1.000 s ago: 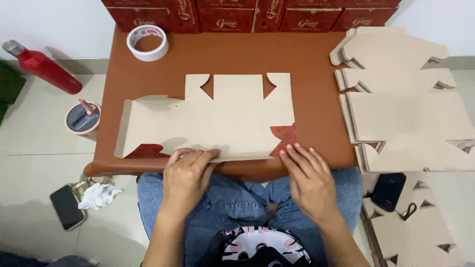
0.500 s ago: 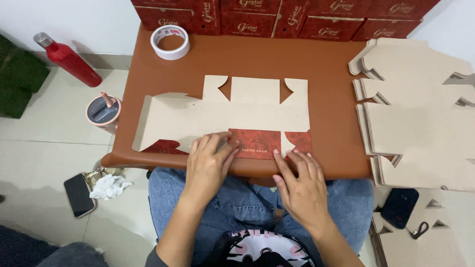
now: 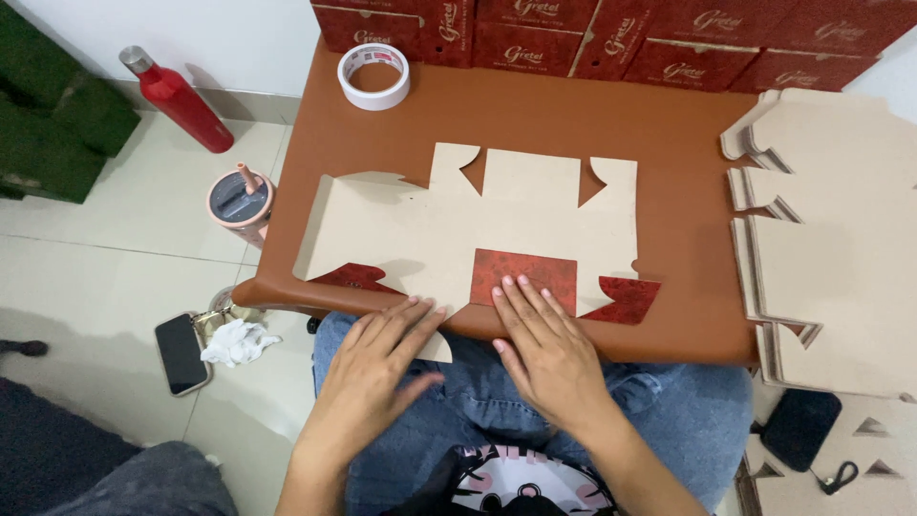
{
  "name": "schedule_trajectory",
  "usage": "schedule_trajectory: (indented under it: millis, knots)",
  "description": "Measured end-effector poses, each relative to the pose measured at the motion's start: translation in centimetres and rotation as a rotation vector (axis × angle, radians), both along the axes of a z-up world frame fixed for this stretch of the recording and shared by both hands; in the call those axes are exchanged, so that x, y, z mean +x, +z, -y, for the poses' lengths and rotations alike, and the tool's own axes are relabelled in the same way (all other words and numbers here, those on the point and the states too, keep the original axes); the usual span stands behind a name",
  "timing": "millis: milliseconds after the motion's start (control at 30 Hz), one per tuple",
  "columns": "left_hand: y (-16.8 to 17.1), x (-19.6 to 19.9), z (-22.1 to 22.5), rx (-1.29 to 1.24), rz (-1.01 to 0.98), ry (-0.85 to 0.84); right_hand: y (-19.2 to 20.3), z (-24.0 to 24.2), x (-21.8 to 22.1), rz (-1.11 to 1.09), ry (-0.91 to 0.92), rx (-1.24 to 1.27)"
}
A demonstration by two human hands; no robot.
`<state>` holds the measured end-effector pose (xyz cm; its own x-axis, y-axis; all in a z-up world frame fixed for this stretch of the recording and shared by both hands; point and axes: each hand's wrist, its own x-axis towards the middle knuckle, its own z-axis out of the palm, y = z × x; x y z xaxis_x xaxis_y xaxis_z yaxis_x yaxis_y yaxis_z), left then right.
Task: Assembling a small decorative cardboard box from a flat template by folding and tucking flaps.
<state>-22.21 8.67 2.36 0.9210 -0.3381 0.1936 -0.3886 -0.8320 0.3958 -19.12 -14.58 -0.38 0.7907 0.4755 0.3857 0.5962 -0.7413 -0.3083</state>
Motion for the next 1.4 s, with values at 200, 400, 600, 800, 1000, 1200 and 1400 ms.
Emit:
schedule_trajectory:
  millis: [200, 400, 600, 800, 1000, 1200, 1400]
  knots:
    - [0.2, 1.6, 1.5, 0.077, 0.506, 0.114, 0.6, 0.4, 0.0, 0.0, 0.001, 0.02]
    - [-3.5, 3.8, 2.7, 0.203, 0.685, 0.227, 0.1, 0.3, -0.2, 0.042, 0.0, -0.064]
    - [-7.0, 3.8, 2.3, 0.213, 0.647, 0.371, -1.7, -2.3, -0.2, 0.099, -0.014, -0.172]
    - [-2.7, 4.2, 2.2, 0.133, 0.453, 0.355, -0.8, -4.1, 0.1, 0.079, 0.033, -0.143]
    - [-1.9, 7.5, 0.6, 0.289, 0.334, 0.179, 2.2, 2.6, 0.3, 0.267, -0.263, -0.219]
    - [2.1, 10.1, 0.3, 0.476, 0.149, 0.003, 3.5, 8.8, 4.9, -0.462, -0.129, 0.493]
    - [3.5, 8.9, 0.6, 0.332, 0.426, -0.145, 4.4, 8.1, 5.6, -0.608, 0.077, 0.377]
